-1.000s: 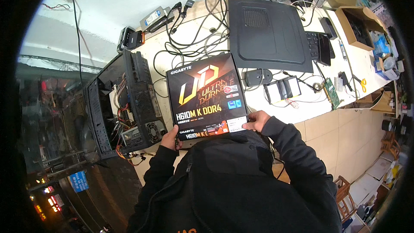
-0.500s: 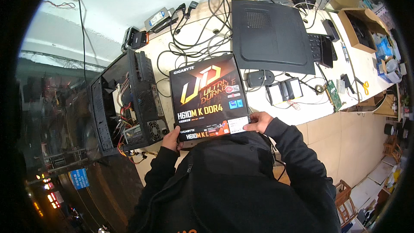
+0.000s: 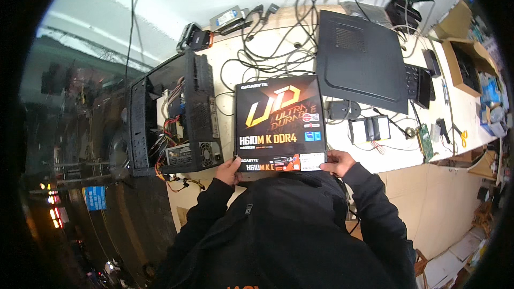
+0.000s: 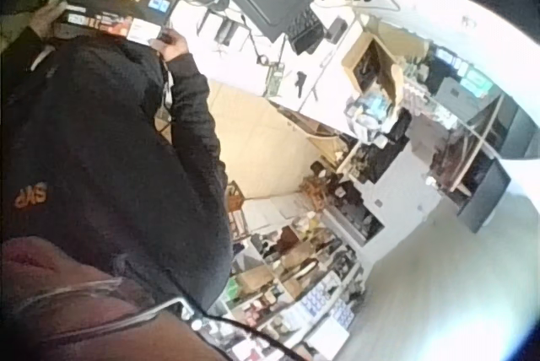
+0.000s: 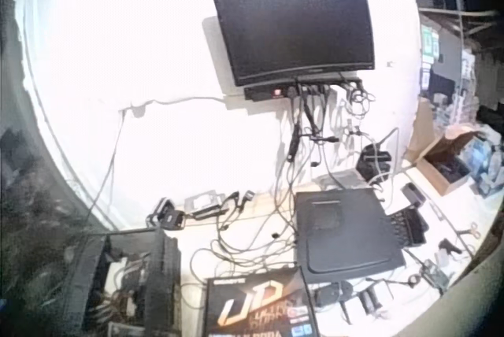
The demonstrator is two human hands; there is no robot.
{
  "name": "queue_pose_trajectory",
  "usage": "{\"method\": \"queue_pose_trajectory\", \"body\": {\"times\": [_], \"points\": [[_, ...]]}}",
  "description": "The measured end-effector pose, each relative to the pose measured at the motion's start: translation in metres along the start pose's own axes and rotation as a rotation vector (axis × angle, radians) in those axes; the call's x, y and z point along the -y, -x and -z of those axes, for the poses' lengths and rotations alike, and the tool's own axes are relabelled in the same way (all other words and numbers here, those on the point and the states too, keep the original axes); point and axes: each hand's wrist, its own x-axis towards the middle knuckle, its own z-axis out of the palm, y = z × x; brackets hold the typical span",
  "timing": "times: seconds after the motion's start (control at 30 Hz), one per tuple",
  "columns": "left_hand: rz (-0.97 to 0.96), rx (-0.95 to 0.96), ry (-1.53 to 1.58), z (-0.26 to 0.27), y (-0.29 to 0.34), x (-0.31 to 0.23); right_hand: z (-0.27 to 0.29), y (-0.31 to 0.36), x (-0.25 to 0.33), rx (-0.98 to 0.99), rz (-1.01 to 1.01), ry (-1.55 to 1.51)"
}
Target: The person assembles a desktop computer by connecting power cables to the motherboard and installing RAM sticks. They use a screwdriver to secure components and place the motherboard into a cardboard box.
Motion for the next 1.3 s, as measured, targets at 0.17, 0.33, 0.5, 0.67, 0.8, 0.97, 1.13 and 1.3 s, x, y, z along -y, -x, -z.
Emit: {"method": "queue_pose_trajectory", "body": {"times": [0.17, 0.33, 0.5, 0.67, 0.8, 0.97, 1.13, 1.3], "points": [[0.007, 0.006, 0.144, -0.002, -0.001, 0.012, -0.001, -0.005, -0.014, -0.040, -0.019, -0.026], [-0.042, 0.004, 0.254, 0.000, -0.003, 0.024, -0.004, -0.001, -0.001, -0.034, -0.021, -0.002], [-0.095, 0.046, 0.128, 0.005, 0.000, 0.025, -0.002, 0.000, -0.003, -0.038, -0.004, 0.034], [-0.134, 0.048, 0.006, 0.006, -0.016, 0.027, -0.007, 0.003, 0.005, -0.099, 0.009, 0.044], [-0.254, 0.158, 0.077, 0.008, -0.020, 0.026, -0.002, -0.005, 0.001, -0.064, 0.073, 0.081], [-0.293, 0.250, 0.066, 0.010, -0.026, 0.008, 0.000, -0.008, 0.012, -0.019, 0.109, 0.293], [-0.186, 0.346, -0.087, 0.017, -0.021, -0.021, 0.004, -0.016, 0.012, 0.059, 0.192, 0.147], [-0.335, 0.188, -0.041, 0.004, -0.039, -0.020, -0.014, -0.016, 0.014, -0.171, 0.262, -0.068]]}}
